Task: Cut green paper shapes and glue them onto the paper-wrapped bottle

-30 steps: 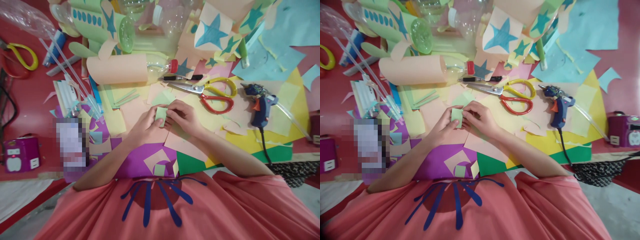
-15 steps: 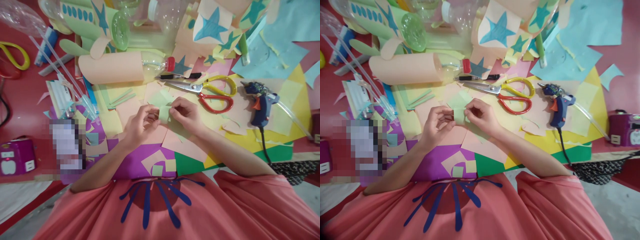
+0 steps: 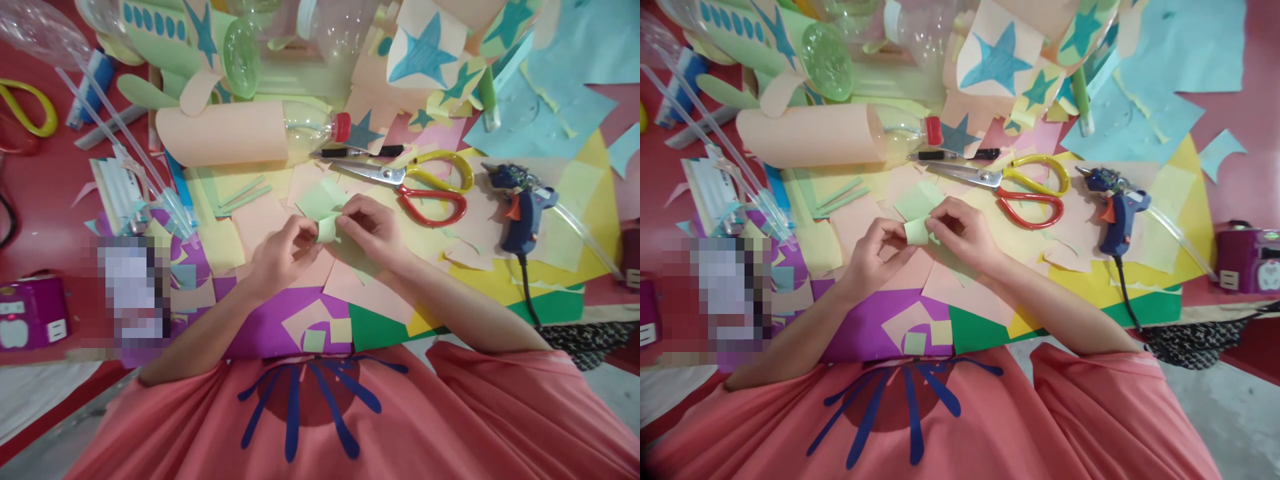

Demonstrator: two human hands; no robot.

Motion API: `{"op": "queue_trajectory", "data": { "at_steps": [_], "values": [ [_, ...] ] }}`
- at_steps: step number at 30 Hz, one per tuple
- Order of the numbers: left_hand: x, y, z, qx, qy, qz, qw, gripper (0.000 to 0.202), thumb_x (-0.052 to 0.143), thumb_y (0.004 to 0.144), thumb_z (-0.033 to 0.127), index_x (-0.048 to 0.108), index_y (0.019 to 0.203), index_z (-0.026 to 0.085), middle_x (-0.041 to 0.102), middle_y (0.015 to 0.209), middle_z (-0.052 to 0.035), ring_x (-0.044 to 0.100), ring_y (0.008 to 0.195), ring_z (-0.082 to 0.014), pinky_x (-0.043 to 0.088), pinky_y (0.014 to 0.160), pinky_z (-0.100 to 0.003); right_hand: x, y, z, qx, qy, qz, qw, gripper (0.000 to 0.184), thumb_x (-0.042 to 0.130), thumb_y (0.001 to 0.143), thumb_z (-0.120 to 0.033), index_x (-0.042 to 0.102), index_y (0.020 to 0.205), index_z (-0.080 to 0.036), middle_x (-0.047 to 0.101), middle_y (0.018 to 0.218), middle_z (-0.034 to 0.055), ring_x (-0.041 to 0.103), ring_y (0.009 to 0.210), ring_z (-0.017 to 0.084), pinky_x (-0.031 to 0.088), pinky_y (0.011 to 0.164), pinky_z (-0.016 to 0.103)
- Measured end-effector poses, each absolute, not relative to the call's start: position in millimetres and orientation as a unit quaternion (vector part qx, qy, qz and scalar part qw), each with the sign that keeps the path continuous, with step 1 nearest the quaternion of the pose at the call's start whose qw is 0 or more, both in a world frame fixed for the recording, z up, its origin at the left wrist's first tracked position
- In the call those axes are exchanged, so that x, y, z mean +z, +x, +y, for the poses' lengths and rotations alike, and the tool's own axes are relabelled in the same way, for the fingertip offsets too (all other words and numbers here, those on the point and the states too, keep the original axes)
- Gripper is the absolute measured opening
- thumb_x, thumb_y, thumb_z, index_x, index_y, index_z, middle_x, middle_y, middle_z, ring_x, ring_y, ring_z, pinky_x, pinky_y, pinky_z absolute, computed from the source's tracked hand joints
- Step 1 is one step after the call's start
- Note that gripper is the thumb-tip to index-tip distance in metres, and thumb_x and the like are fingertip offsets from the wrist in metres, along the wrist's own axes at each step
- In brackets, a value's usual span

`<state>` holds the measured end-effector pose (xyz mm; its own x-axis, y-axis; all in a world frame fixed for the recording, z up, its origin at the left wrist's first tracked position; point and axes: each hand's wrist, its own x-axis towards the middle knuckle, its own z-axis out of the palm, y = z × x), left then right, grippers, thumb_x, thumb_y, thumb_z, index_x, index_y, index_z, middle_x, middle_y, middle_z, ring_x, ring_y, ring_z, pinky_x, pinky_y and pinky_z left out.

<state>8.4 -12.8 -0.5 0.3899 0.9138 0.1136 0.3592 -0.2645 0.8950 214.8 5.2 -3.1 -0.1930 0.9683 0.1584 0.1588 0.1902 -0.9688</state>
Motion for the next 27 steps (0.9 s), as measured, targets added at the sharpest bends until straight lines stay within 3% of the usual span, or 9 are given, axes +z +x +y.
{"op": "queue_trajectory", "data": {
  "at_steps": [3,9,12,15,19,23,27],
  "values": [
    [2.8,8.6,-12.7,0.298,0.763,0.426,0.384,0.004,0.059,0.097,0.024,0.061,0.098,0.021,0.071,0.086,-0.0011,0.068,0.075,-0.0117,0.053,0.067,-0.021,-2.2,214.0,5.2,0.458,-0.461,-0.604,0.461,0.016,0.065,0.091,-0.028,0.062,0.077,-0.021,0.058,0.071,-0.002,0.055,0.065,0.012,0.045,0.061,0.028],
    [4.8,9.3,-12.1,0.304,0.812,0.378,0.324,0.026,0.047,0.097,0.011,0.07,0.1,0.022,0.074,0.1,-0.0055,0.072,0.092,-0.0154,0.055,0.074,-0.024,-0.5,212.9,5.3,0.494,-0.471,-0.56,0.47,0.025,0.068,0.092,-0.039,0.059,0.077,-0.022,0.052,0.063,-0.0056,0.046,0.052,0.008,0.041,0.051,0.024],
    [6.4,8.0,-12.2,0.297,0.812,0.37,0.34,0.027,0.045,0.1,0.018,0.071,0.104,0.021,0.075,0.103,-0.007,0.073,0.095,-0.017,0.058,0.081,-0.028,-0.2,213.4,5.5,0.502,-0.468,-0.548,0.478,0.032,0.068,0.093,-0.048,0.057,0.078,-0.022,0.053,0.061,-0.006,0.046,0.049,0.007,0.041,0.047,0.023],
    [7.0,7.4,-12.2,0.311,0.787,0.373,0.381,0.025,0.051,0.103,0.03,0.073,0.107,0.02,0.077,0.099,-0.0062,0.073,0.088,-0.0164,0.059,0.076,-0.027,-1.6,213.3,6.0,0.506,-0.467,-0.547,0.476,0.036,0.066,0.095,-0.054,0.055,0.08,-0.023,0.053,0.061,-0.0061,0.046,0.048,0.007,0.043,0.046,0.023],
    [4.5,8.7,-12.4,0.357,0.741,0.412,0.391,0.016,0.062,0.098,0.027,0.076,0.105,0.021,0.079,0.101,-0.0057,0.074,0.09,-0.0153,0.059,0.08,-0.025,-5.4,211.7,4.3,0.501,-0.447,-0.552,0.494,0.027,0.067,0.096,-0.048,0.052,0.09,-0.026,0.056,0.07,-0.0064,0.05,0.05,0.008,0.046,0.047,0.023],
    [1.8,9.5,-13.5,0.356,0.696,0.458,0.423,0.024,0.067,0.095,0.029,0.074,0.117,0.021,0.079,0.1,-0.0055,0.072,0.084,-0.0143,0.06,0.079,-0.025,-8.6,213.4,-0.3,0.481,-0.387,-0.596,0.514,0.015,0.06,0.102,-0.036,0.048,0.095,-0.028,0.069,0.093,-0.0016,0.063,0.063,0.009,0.054,0.058,0.025],
    [0.4,9.2,-14.0,0.363,0.686,0.469,0.422,0.028,0.067,0.096,0.038,0.073,0.117,0.021,0.078,0.098,-0.005,0.071,0.081,-0.0142,0.06,0.077,-0.026,-8.0,219.5,-1.1,0.45,-0.361,-0.672,0.464,0.017,0.05,0.105,-0.034,0.064,0.103,-0.024,0.073,0.102,0.0056,0.071,0.092,0.017,0.059,0.081,0.035]
  ]
}}
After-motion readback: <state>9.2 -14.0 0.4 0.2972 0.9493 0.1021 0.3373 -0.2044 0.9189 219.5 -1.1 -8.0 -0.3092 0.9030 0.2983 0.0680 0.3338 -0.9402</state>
